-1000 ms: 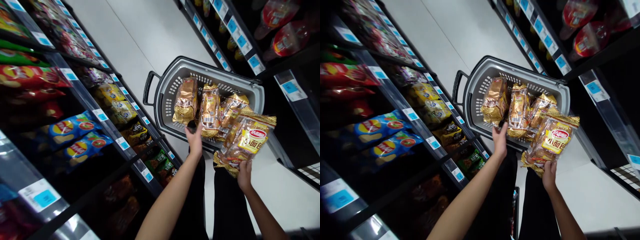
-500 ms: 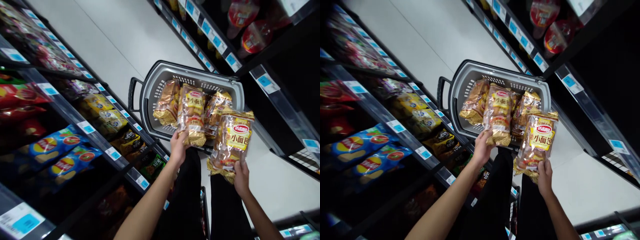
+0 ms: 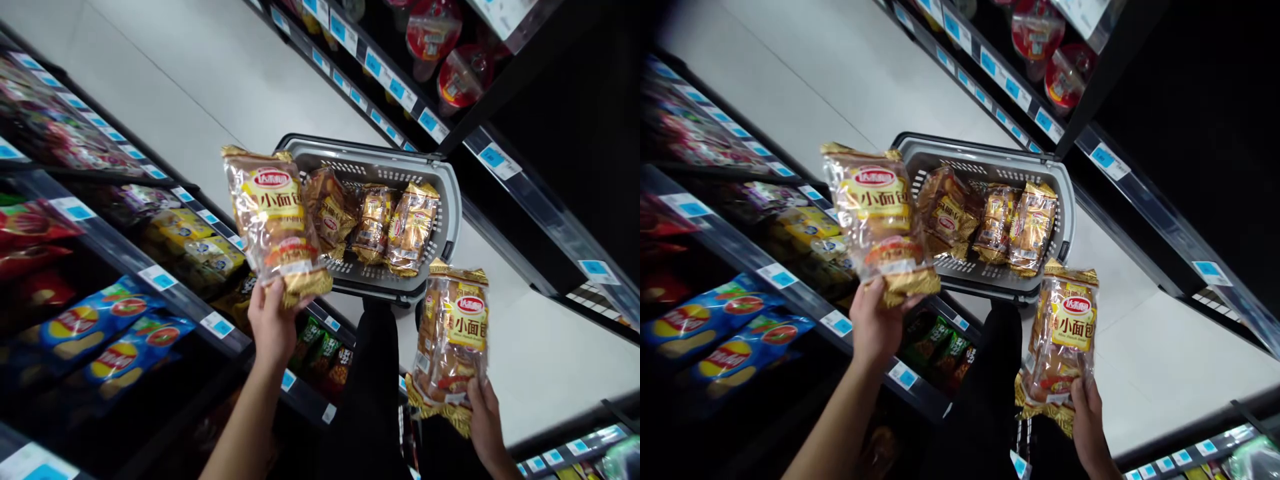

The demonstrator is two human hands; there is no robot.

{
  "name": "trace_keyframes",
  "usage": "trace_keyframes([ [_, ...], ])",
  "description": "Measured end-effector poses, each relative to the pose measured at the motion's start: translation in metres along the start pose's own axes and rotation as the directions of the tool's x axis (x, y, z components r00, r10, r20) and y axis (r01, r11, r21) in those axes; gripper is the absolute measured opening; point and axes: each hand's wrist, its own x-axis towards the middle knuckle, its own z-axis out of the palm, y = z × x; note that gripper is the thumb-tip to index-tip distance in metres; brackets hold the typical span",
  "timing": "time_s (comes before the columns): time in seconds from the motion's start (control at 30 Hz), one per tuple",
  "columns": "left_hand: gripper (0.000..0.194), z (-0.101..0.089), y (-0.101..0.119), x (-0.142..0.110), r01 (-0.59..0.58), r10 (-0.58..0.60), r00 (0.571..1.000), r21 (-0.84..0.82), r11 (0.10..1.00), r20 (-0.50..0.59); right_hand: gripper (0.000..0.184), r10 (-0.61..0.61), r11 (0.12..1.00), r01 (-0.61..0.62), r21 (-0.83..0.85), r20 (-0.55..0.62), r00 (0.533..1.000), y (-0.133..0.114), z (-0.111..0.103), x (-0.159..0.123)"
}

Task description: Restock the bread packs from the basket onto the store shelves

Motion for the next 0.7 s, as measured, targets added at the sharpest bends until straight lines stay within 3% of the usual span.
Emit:
trace_keyframes([
  [0.1, 0.053, 0.009, -0.004, 0.034, 0.005, -0.012, 0.999, 0.174, 0.985, 0.039, 0.077, 0.080, 0.997, -0.080, 0.010, -0.025, 0.996, 0.009, -0.006, -0.003],
  [0.17, 0.062, 0.006, -0.007, 0.041, -0.115, 0.117, 0.993, 0.356, 0.927, 0.015, 0.080, 0.117, 0.993, -0.116, 0.030, -0.022, 0.993, 0.011, -0.006, -0.008],
  [0.2, 0.070, 0.004, -0.009, 0.039, -0.211, 0.235, 0.972, 0.451, 0.867, 0.001, 0.080, 0.128, 0.991, -0.127, 0.043, -0.012, 0.992, 0.012, -0.005, -0.010],
  [0.27, 0.082, 0.003, -0.011, 0.027, -0.393, 0.458, 0.889, 0.563, 0.727, 0.029, 0.080, 0.139, 0.987, -0.138, 0.080, -0.008, 0.990, 0.014, -0.003, -0.014],
  [0.3, 0.082, 0.007, -0.013, 0.018, -0.457, 0.507, 0.859, 0.551, 0.699, 0.069, 0.080, 0.144, 0.985, -0.142, 0.101, -0.012, 0.989, 0.016, -0.003, -0.015],
  [0.33, 0.076, 0.015, -0.018, 0.009, -0.493, 0.500, 0.856, 0.500, 0.712, 0.132, 0.079, 0.144, 0.983, -0.140, 0.117, -0.028, 0.989, 0.018, -0.002, -0.016],
  [0.43, 0.051, 0.059, -0.050, -0.011, -0.395, 0.241, 0.878, 0.343, 0.852, 0.413, 0.076, 0.110, 0.990, -0.100, 0.102, -0.097, 0.989, 0.029, -0.005, -0.016],
  [0.47, 0.055, 0.079, -0.066, -0.013, -0.373, 0.178, 0.865, 0.364, 0.854, 0.469, 0.074, 0.099, 0.993, -0.091, 0.079, -0.106, 0.989, 0.033, -0.007, -0.015],
  [0.53, 0.080, 0.122, -0.103, -0.011, -0.372, 0.067, 0.845, 0.493, 0.786, 0.531, 0.070, 0.105, 0.994, -0.101, 0.041, -0.097, 0.990, 0.040, -0.013, -0.016],
  [0.63, 0.114, 0.178, -0.150, -0.004, -0.286, -0.127, 0.866, 0.688, 0.667, 0.483, 0.069, 0.158, 0.986, -0.154, 0.056, -0.058, 0.986, 0.044, -0.020, -0.021],
  [0.7, 0.126, 0.199, -0.168, -0.002, -0.219, -0.172, 0.902, 0.764, 0.607, 0.395, 0.072, 0.202, 0.977, -0.198, 0.084, -0.053, 0.978, 0.043, -0.023, -0.026],
])
